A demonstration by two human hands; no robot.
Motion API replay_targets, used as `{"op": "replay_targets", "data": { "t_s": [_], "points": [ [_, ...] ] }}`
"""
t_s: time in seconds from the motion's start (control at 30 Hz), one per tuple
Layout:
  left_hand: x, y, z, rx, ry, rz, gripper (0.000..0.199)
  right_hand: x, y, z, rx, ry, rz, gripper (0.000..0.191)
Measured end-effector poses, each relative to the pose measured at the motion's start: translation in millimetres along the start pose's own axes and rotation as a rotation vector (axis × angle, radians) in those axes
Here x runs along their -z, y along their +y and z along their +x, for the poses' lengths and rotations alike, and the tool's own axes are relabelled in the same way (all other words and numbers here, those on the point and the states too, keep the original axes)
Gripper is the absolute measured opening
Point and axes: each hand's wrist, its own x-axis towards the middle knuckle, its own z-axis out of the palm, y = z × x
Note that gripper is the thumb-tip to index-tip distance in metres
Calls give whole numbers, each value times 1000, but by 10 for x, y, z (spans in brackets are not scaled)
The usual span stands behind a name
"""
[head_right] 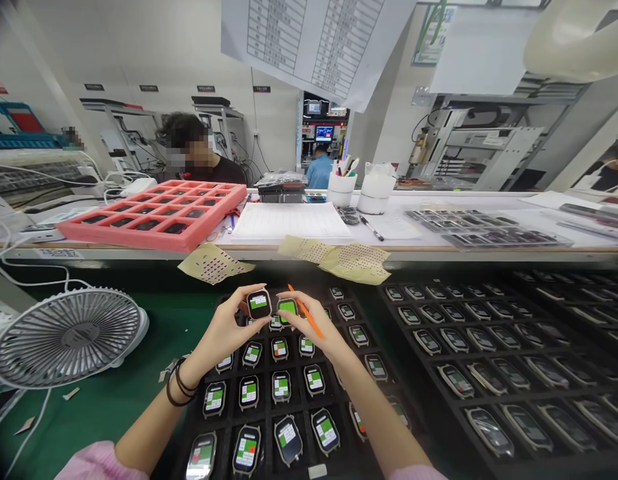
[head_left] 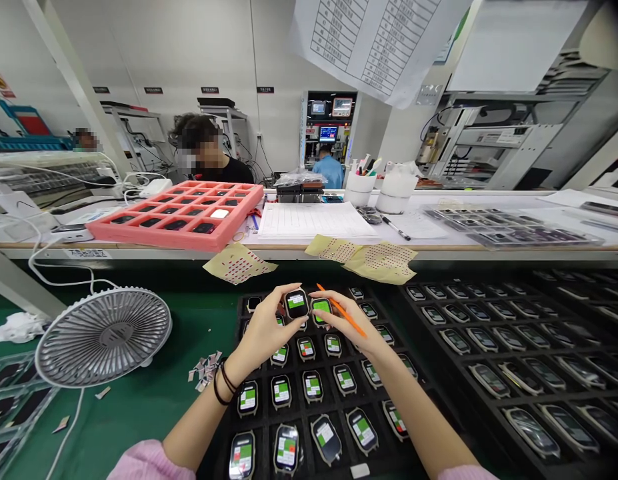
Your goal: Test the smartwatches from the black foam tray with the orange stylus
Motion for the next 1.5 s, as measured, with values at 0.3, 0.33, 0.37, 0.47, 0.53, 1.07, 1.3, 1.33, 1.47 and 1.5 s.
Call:
{"op": "replay_targets", "data": {
  "t_s": [0.3, 0.33, 0.37, 0.47, 0.53, 1.07, 1.3, 1.33, 1.47, 1.5],
  "points": [
    [-11, -76, 15, 41, -15, -87, 50, 29, 4, 0, -13, 32, -19, 35],
    [-16, -77, 13, 44, -22, -112, 50, 26, 2, 1, -15, 37, -18, 34],
    [-18, -74, 11, 40, -28, -134, 50, 20, -5, 1, -14, 43, -10, 33],
    [-20, -38, 2, -38, -53, -135, 47, -20, -48, -10, 16, 70, 22, 30],
    [-32, -11, -6, -147, -86, -61, 44, -65, -75, -28, 49, 79, 30, 30],
    [-78, 19, -52, -447, 30, 138, 44, -33, -178, -147, 87, -278, 210, 45],
    [-76, 82, -80, -506, 34, 159, 46, 13, -70, -103, -28, -405, 407, 38],
    [-82, 75, -82, -501, 30, 176, 47, 11, -84, -108, -35, -371, 405, 37],
    [-88, 59, -81, -517, 29, 182, 51, 21, -146, -147, -46, -349, 407, 39],
    [-84, 61, -81, -529, 32, 169, 51, 26, -153, -155, -34, -371, 422, 39]
  ]
}}
